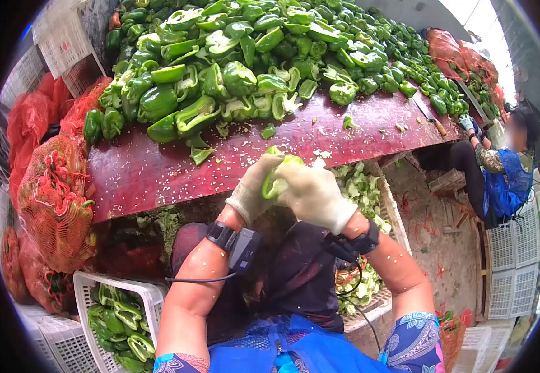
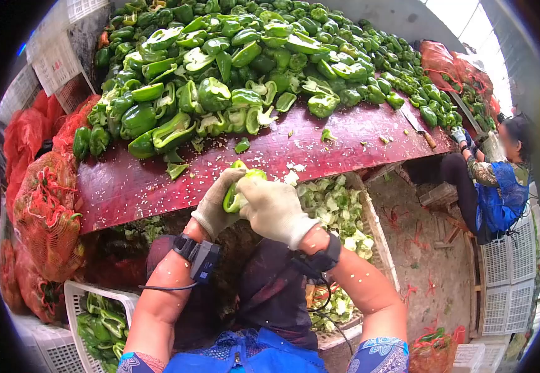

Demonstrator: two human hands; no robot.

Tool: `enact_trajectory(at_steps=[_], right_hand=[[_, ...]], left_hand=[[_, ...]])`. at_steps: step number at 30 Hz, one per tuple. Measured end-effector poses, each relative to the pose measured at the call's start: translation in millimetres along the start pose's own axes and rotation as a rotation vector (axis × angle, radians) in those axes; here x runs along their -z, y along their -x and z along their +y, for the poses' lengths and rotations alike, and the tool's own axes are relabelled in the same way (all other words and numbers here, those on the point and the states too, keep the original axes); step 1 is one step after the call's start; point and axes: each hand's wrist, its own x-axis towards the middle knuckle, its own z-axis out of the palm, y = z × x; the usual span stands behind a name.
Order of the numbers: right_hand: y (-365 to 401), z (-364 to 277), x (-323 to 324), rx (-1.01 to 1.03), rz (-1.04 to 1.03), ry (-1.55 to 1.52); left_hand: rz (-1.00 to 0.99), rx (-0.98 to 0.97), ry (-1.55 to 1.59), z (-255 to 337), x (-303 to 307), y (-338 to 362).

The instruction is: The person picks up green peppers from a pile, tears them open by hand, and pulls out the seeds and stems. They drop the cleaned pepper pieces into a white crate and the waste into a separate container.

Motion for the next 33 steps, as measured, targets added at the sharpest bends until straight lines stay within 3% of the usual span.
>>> enact_trajectory(at_steps=[2,3,5,7,9,11,12,13,15,16,17,19,20,21,23,24,25,27,28,29,30,32,33], right_hand=[[-8,-4,-16,0.025,0.141,0.286],[-11,-4,-20,0.039,0.210,0.432],[-14,-2,-16,0.069,0.354,0.376],[-12,3,-3,0.059,0.496,0.243],[-1,16,26,0.100,0.630,0.368],[23,31,54,-0.249,0.359,0.535],[36,41,57,-0.402,0.273,0.757],[49,52,59,-0.540,0.181,0.859],[64,66,53,-0.658,0.278,0.736],[58,55,45,-0.689,0.179,0.766],[56,43,28,-0.369,0.121,0.766],[45,27,7,-0.126,0.231,0.603],[49,7,25,-0.330,0.069,0.567],[52,30,21,-0.355,0.136,0.383],[54,42,12,-0.455,0.307,0.414],[45,24,12,-0.364,0.358,0.414],[31,13,3,0.042,0.375,0.350],[25,-31,8,-0.049,0.120,0.162],[18,-15,6,0.071,0.099,-0.021],[18,-7,9,-0.007,0.028,-0.221],[14,-7,19,-0.047,-0.070,-0.060],[0,1,23,-0.128,-0.218,0.165],[-9,10,16,-0.047,-0.149,0.175]], left_hand=[[-0.012,-0.019,0.035,-16,15,-13],[-0.081,-0.189,-0.231,-18,14,-9],[-0.074,-0.588,-0.767,-23,10,-2],[-0.172,0.019,0.102,-1,5,-10],[-0.044,-0.580,-0.638,-21,14,-12],[0.035,-0.047,-0.103,10,-10,4],[0.069,-0.041,-0.064,16,-10,5],[0.160,-0.234,-0.204,11,-9,2],[0.341,-0.633,-0.469,-8,-7,-10],[0.225,-0.804,-0.984,-23,-9,-10],[0.160,-1.073,-1.421,-38,-11,-10],[-0.219,-1.487,-1.664,-38,-47,19],[-0.022,-1.369,-1.612,-41,-39,19],[0.099,-1.351,-1.510,-35,-25,8],[0.404,-1.398,-1.264,-17,-24,6],[0.436,-1.435,-1.242,-19,-23,3],[0.208,-1.383,-1.341,-24,-22,10],[0.266,-1.364,-1.311,-34,-23,33],[0.307,-1.358,-1.439,-14,-24,54],[0.370,-1.436,-1.501,5,-23,75],[0.460,-1.413,-1.675,27,-21,110],[0.730,-1.388,-1.684,53,6,178],[0.900,-1.284,-1.728,64,17,220]])
